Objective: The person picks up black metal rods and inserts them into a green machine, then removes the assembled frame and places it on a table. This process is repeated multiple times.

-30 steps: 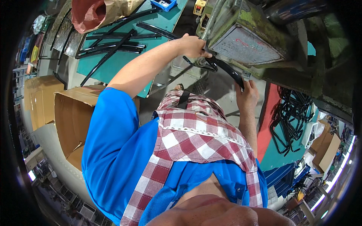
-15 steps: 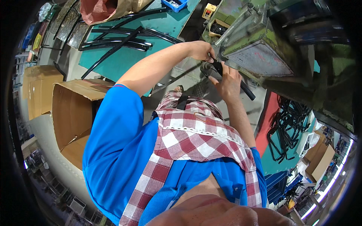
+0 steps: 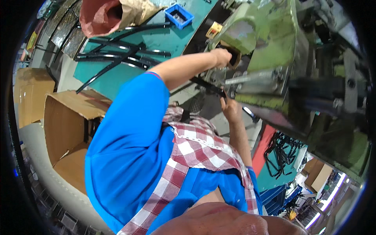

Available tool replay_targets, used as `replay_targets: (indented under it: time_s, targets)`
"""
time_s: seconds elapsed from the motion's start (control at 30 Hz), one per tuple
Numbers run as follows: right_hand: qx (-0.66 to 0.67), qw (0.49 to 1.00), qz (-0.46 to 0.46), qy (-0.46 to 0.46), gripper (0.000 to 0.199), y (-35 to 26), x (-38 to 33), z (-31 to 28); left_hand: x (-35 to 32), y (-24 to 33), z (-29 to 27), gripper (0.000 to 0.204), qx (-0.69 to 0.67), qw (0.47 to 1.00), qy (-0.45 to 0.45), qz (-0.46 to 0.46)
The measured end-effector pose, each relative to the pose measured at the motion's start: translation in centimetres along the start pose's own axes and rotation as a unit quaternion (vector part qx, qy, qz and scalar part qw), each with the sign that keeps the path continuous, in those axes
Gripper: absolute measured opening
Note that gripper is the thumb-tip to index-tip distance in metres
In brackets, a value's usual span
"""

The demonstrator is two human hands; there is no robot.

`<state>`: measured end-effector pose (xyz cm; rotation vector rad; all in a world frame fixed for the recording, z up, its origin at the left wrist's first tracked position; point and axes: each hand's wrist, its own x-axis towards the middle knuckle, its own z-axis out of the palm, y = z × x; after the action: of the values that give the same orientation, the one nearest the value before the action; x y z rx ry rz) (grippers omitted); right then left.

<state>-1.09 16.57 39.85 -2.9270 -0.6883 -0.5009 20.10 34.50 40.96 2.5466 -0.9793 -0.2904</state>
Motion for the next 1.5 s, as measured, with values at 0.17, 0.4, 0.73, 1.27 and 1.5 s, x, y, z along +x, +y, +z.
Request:
replay_targets:
  time_s: [0.17,0.4,0.73,1.27,1.5]
  targets:
    - [-0.038,0.981,0.113,-0.155,0.045,0.0,-1.7,1.0,4.6,-0.7,2.2,0.018,0.074,0.995,0.053,-0.039]
    - [0.002,0.992,0.112,-0.059,0.043,-3.0,0.2,-2.0,5.9,-0.5,2.1,0.025,0.080,0.993,0.002,-0.089]
    - [0.036,0.992,0.116,-0.017,0.039,-3.3,1.3,-2.4,5.5,-2.8,3.0,0.026,0.038,0.996,0.018,-0.083]
    - [-0.036,0.986,0.127,-0.103,0.028,-2.8,0.4,-2.4,4.2,-1.3,1.4,0.028,0.064,0.994,-0.018,-0.082]
    - [-0.124,0.990,0.049,-0.040,0.042,-3.0,1.9,-7.4,4.8,-1.3,1.4,0.025,0.039,0.995,0.066,-0.066]
